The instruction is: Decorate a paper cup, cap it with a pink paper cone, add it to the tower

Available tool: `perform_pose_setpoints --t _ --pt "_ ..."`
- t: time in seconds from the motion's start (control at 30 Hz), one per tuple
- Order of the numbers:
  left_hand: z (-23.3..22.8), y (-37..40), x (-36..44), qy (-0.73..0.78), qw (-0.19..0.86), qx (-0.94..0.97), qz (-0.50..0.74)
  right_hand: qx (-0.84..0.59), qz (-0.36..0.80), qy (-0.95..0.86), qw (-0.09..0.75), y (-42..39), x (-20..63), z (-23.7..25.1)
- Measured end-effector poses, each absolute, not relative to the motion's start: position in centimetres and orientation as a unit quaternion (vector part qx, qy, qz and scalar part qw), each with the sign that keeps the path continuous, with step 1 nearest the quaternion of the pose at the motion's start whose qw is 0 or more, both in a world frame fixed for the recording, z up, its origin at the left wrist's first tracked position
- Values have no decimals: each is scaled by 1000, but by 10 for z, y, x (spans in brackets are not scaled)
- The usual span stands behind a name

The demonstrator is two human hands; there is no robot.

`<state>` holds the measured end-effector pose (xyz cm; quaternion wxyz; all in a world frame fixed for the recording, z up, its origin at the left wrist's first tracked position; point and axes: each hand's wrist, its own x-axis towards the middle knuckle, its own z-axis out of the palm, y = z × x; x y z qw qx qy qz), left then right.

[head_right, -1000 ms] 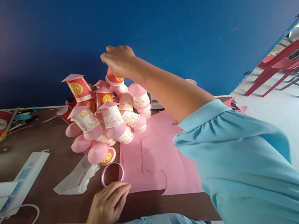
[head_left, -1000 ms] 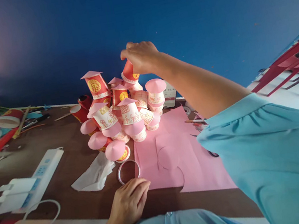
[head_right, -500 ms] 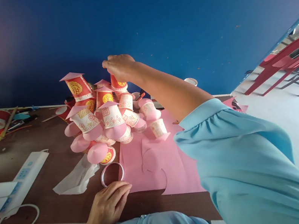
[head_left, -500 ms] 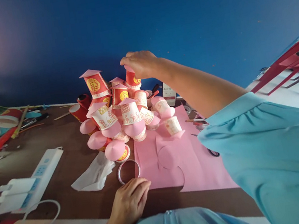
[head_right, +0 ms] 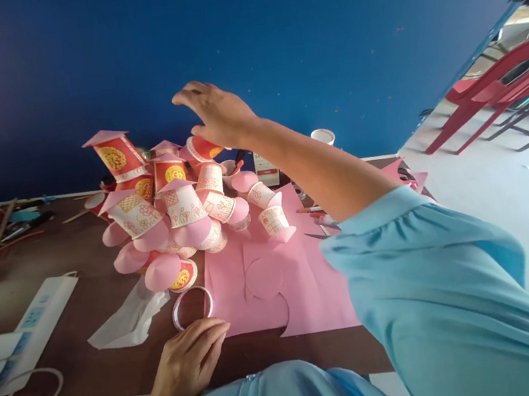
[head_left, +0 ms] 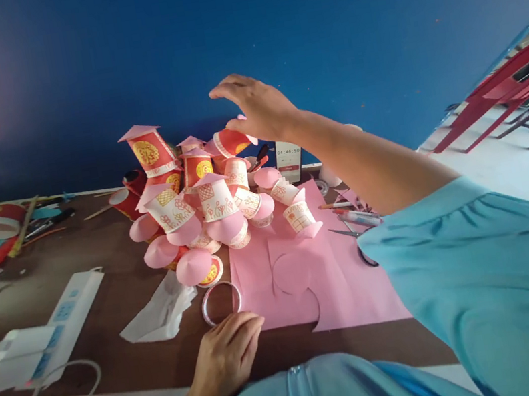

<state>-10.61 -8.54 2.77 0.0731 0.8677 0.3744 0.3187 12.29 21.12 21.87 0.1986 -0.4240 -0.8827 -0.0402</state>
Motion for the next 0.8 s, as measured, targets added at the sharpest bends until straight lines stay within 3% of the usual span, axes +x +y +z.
perform_pose_setpoints --t 0.07,0.23,0.5,0.67,0.8 --pt "30 -83 -106 374 75 868 317 -434 -62 -874 210 185 143 212" --pt "42 -68 -92 338 48 887 312 -511 -46 -848 136 128 201 168" --pt "112 -19 -53 304 -105 903 284 -618 99 -768 136 114 238 101" --pt "180 62 -19 420 -144 869 217 -634 111 -758 110 125 224 89" --pt "195 143 14 472 -128 863 125 -656 116 -744 48 129 210 92"
